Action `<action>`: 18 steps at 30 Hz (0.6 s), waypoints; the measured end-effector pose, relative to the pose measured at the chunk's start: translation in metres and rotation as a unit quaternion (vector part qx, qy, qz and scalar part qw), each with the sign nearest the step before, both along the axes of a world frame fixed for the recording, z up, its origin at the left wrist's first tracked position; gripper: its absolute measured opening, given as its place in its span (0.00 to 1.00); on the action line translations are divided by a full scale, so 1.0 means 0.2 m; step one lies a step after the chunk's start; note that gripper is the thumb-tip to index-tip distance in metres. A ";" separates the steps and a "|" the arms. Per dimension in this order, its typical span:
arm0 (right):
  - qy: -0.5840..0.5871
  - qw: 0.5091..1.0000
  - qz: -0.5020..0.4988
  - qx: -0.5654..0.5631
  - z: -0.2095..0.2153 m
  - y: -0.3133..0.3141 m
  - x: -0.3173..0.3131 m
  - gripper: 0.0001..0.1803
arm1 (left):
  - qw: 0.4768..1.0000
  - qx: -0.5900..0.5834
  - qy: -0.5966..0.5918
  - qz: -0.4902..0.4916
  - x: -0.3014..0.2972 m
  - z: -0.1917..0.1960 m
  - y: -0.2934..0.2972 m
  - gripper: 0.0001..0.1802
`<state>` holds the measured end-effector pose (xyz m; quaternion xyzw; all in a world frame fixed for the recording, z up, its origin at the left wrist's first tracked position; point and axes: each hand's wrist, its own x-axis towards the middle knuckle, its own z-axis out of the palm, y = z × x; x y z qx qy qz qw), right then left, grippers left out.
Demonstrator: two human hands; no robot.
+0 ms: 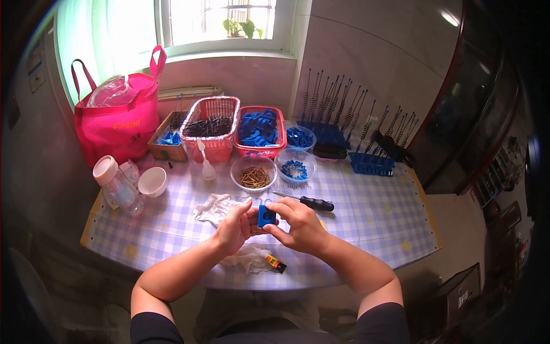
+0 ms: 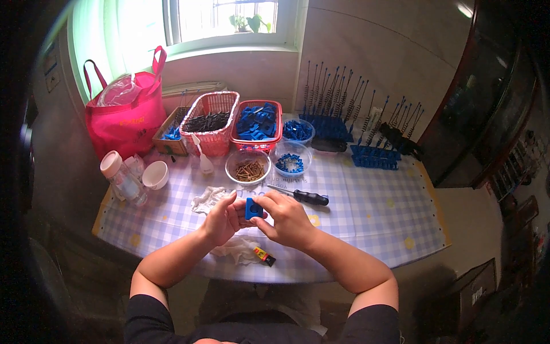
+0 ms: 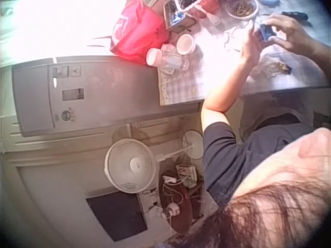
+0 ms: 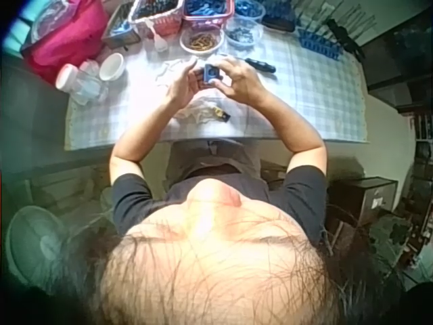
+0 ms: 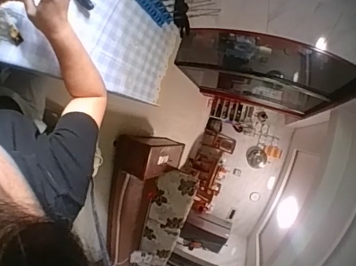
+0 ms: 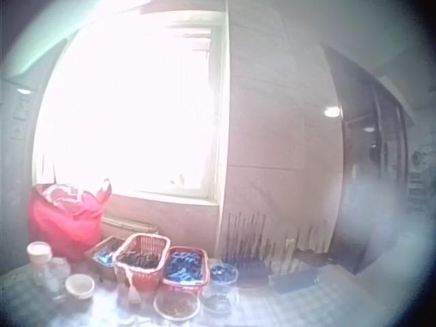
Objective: The person assembles small blue plastic housings for lighting fixtures by hand, inserting internal metal pins and components into them.
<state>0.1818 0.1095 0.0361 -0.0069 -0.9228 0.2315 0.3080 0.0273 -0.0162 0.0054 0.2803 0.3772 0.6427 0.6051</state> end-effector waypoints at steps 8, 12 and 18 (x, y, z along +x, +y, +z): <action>-0.006 1.000 -0.003 -0.007 0.00 0.00 0.00 0.22 | 1.000 0.010 0.001 -0.003 0.00 -0.02 0.00 0.35; 0.009 1.000 -0.003 0.005 0.00 -0.01 -0.01 0.22 | 1.000 0.011 0.004 -0.001 0.00 0.00 0.00 0.35; 0.009 1.000 -0.008 0.001 0.00 -0.01 0.00 0.22 | 1.000 0.009 0.005 -0.010 -0.01 0.00 0.00 0.35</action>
